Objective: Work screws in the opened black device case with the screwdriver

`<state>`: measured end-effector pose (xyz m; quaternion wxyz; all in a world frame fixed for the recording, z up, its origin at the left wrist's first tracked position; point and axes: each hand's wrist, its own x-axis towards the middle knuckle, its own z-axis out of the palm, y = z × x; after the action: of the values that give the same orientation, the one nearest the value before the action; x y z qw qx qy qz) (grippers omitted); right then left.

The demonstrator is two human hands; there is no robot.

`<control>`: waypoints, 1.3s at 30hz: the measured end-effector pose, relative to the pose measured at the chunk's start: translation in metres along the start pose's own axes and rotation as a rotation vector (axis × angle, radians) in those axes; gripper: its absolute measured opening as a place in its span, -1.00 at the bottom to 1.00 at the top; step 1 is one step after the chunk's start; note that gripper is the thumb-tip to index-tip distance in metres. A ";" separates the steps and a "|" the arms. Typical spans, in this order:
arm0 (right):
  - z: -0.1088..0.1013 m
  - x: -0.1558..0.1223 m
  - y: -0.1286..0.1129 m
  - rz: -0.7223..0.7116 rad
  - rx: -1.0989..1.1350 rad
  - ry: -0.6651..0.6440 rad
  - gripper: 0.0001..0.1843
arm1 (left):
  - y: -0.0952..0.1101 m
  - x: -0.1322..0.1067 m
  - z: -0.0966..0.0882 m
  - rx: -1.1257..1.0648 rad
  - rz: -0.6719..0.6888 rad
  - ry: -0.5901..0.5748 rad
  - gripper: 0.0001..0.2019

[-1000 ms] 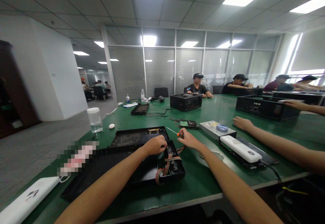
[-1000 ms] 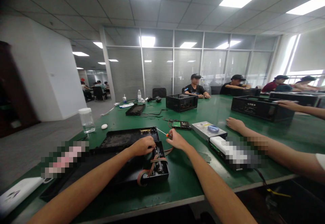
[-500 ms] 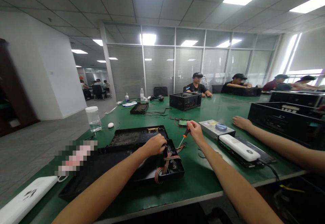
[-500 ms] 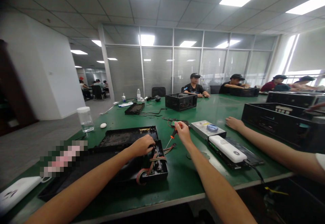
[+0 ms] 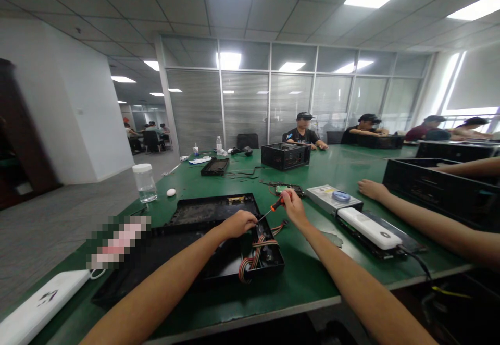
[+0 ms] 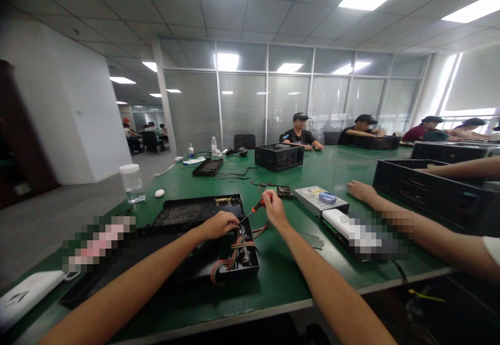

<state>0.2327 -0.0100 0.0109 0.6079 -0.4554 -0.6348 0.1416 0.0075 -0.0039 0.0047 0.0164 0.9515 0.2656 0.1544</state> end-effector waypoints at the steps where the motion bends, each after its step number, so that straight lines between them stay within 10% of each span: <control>1: 0.001 -0.001 -0.001 -0.023 -0.031 -0.013 -0.61 | 0.000 0.000 0.000 0.001 -0.002 -0.001 -0.83; 20: -0.008 -0.007 -0.017 -0.235 -0.307 -0.120 -0.68 | -0.002 0.000 0.003 -0.035 0.015 0.028 -0.83; 32: 0.003 0.007 -0.137 -0.428 -1.147 -0.567 -0.51 | -0.003 -0.006 0.001 -0.123 -0.010 0.043 -0.84; 39: 0.015 0.033 -0.144 -0.363 -1.233 -0.704 -0.39 | -0.005 -0.010 -0.003 -0.104 -0.015 0.013 -0.87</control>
<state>0.1652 -0.0584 0.1342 0.0151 -0.5301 -0.8222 -0.2065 -0.0036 -0.0051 0.0047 0.0652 0.9464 0.2642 0.1742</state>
